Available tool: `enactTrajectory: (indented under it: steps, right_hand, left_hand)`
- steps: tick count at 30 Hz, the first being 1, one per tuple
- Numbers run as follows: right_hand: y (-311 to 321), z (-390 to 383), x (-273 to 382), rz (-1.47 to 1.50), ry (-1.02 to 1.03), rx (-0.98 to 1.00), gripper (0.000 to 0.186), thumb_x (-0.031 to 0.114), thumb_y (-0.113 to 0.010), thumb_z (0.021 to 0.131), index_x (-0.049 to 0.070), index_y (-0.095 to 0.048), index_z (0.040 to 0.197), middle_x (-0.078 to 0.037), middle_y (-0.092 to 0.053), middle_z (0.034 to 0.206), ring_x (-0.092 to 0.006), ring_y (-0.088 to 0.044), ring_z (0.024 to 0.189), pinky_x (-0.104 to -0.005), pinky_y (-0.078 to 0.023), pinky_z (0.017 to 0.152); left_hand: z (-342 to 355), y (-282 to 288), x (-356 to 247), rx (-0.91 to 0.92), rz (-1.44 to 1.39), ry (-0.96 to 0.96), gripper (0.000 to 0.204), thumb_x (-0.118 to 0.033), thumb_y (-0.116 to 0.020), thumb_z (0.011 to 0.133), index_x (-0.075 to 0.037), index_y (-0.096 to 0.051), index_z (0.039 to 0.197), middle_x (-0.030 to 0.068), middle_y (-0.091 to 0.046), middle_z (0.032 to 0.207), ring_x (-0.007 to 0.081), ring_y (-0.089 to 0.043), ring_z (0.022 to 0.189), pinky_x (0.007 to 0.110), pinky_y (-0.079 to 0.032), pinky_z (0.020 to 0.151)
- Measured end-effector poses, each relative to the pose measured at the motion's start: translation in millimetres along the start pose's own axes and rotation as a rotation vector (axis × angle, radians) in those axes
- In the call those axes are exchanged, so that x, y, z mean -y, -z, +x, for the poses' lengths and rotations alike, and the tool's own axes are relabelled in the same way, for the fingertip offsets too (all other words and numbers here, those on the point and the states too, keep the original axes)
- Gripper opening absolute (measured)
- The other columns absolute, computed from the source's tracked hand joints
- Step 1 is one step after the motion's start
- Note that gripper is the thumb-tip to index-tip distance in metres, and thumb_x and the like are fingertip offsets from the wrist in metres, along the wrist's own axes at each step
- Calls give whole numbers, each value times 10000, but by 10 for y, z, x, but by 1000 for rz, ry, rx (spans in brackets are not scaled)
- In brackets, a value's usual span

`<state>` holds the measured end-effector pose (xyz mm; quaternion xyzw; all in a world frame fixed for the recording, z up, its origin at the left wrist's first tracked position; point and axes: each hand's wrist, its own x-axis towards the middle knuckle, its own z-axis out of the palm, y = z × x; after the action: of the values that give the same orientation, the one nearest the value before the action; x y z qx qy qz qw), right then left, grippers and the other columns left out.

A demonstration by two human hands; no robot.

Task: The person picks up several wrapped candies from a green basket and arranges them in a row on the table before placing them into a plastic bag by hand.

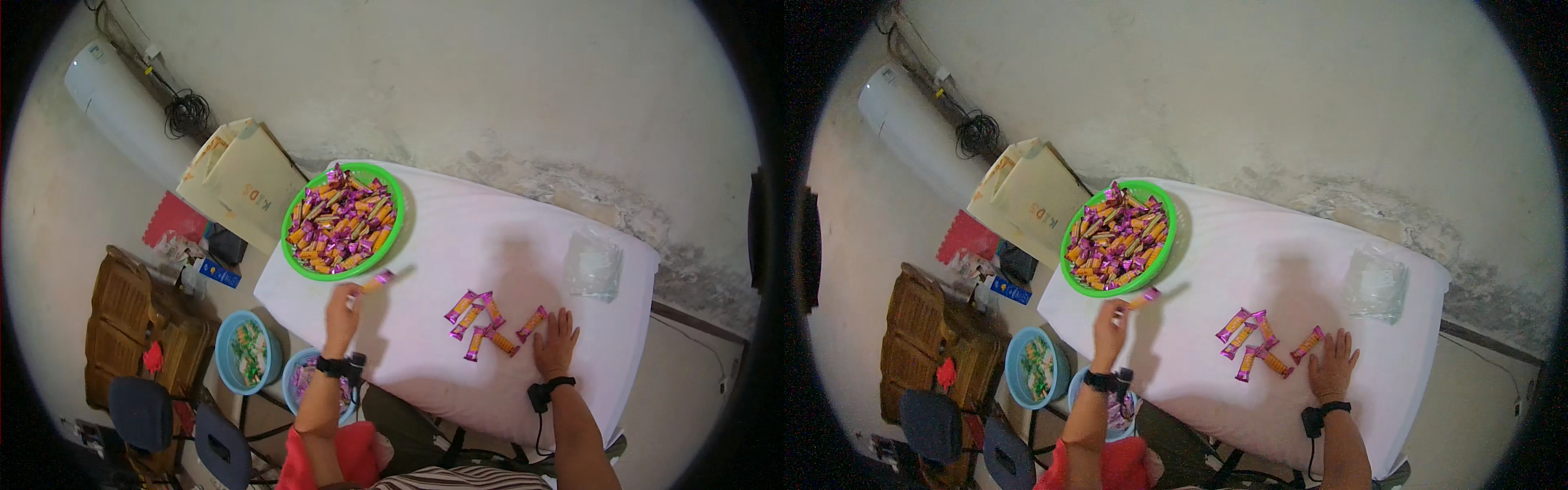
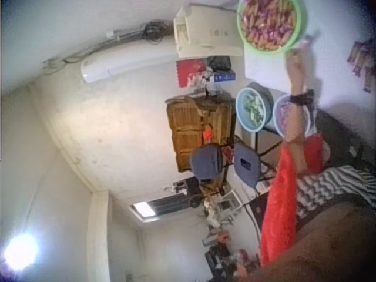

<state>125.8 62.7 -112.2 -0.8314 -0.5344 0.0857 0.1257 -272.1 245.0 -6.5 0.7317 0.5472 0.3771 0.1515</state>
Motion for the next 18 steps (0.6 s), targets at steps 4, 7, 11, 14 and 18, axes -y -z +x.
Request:
enactTrajectory:
  steps: [4, 7, 11, 14, 18]
  right_hand:
    - [49, 28, 76, 10, -12, 23, 586, 322, -545, 867, 46, -409, 1366, -152, -257, 1507, -323, -174, 1416, -593, -133, 1106]
    - [9, 22, 37, 30, -22, 29, 581, 322, -543, 872, 37, -418, 1362, -156, -262, 1504, -327, -176, 1415, -588, -132, 1109]
    - [6, -19, 33, 17, 13, -17, 572, 310, -546, 875, 28, -424, 1358, -160, -261, 1504, -330, -178, 1414, -583, -132, 1111]
    - [40, -32, 39, 21, -6, -9, 568, 302, -549, 875, 24, -425, 1354, -164, -268, 1500, -333, -184, 1412, -582, -133, 1111]
    - [62, -48, 61, 87, 11, -8, 561, 286, -568, 866, 32, -428, 1347, -172, -285, 1487, -343, -192, 1407, -584, -136, 1109]
  left_hand:
    - [-416, -405, -274, 309, -268, 73, 246, 14, -568, 815, -56, -589, 1050, 110, -625, 965, 244, -613, 844, 314, -494, 727]
    - [-311, -478, -157, 232, -255, -14, 268, 10, -547, 830, -63, -587, 1086, 95, -627, 977, 214, -603, 824, 298, -492, 717]
    - [445, -21, 398, -209, 105, -91, 251, -40, -586, 856, -67, -610, 1104, 136, -632, 1003, 295, -604, 853, 355, -492, 753]
    - [872, 331, 682, -153, 532, -121, 345, -62, -672, 726, -94, -633, 1067, 140, -588, 1072, 350, -541, 1010, 433, -477, 844]
    - [956, 421, 1179, 82, 641, 2, 393, -129, -721, 676, -152, -651, 1062, 124, -595, 1032, 334, -558, 979, 420, -485, 841]
